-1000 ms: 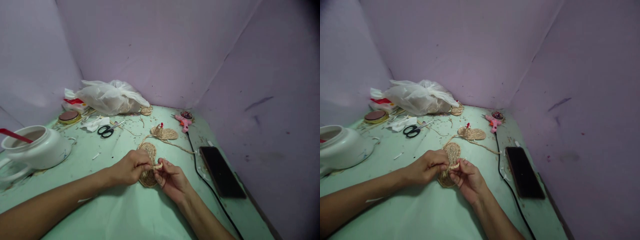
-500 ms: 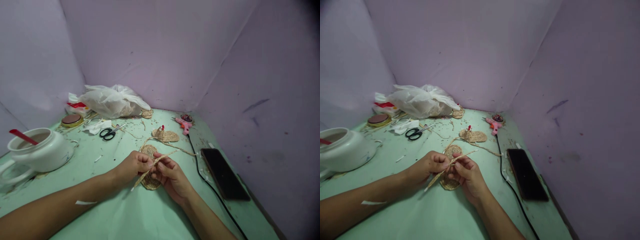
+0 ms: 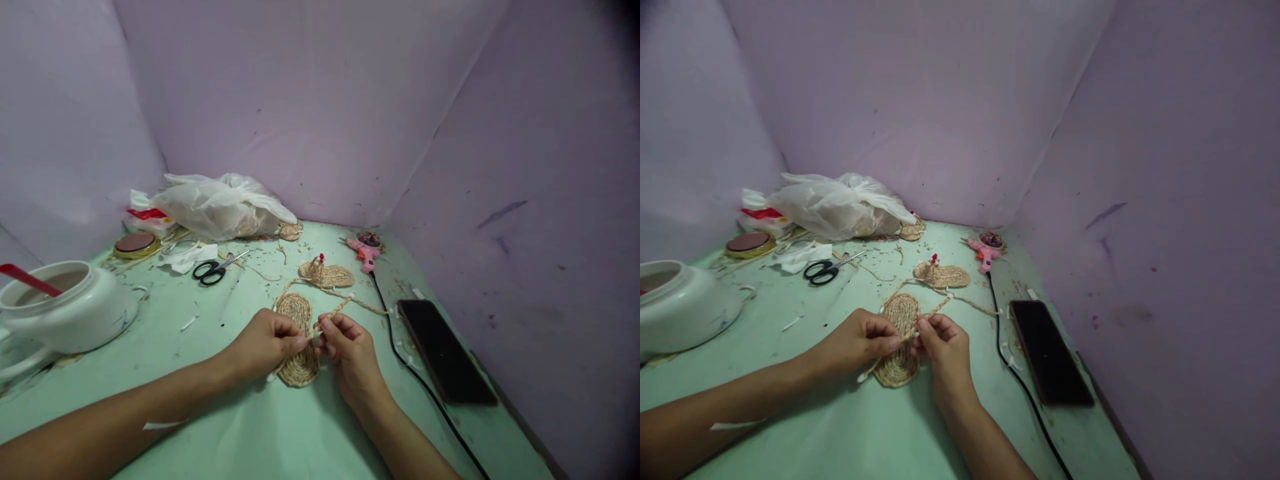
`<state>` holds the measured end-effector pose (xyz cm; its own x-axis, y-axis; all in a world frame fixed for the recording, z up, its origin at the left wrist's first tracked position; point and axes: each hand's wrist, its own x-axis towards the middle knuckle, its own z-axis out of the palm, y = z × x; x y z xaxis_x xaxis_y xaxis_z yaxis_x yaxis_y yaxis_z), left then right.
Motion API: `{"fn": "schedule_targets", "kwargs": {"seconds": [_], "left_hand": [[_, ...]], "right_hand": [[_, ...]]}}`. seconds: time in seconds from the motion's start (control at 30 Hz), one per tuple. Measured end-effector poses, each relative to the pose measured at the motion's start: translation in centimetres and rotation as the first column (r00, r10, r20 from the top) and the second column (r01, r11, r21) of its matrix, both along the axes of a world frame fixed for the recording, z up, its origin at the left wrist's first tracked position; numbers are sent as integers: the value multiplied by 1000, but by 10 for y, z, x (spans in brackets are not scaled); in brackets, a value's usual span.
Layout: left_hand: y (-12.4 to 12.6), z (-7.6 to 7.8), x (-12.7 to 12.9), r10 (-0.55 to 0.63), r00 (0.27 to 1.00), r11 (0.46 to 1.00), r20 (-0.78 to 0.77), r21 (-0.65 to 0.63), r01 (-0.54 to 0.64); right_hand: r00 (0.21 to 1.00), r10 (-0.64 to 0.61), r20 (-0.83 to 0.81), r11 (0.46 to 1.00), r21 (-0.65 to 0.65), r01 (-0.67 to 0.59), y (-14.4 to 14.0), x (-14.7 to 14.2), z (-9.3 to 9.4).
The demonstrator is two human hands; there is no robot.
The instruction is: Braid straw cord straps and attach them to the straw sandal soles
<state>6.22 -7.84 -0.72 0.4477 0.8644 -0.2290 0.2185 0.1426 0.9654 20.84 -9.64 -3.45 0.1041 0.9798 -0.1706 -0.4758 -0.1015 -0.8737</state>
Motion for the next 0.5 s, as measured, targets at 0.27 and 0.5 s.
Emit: {"fn": "schedule_targets", "kwargs": {"seconds": [0.27, 0.5], "left_hand": [[2, -8, 3, 20, 987, 999, -162, 50, -12], [0, -10, 2, -21, 960, 983, -280, 167, 70]], "right_hand": [[999, -45, -15, 996, -74, 43, 5, 12, 5], [982, 56, -179, 982, -169, -87, 7, 15, 6]]}}
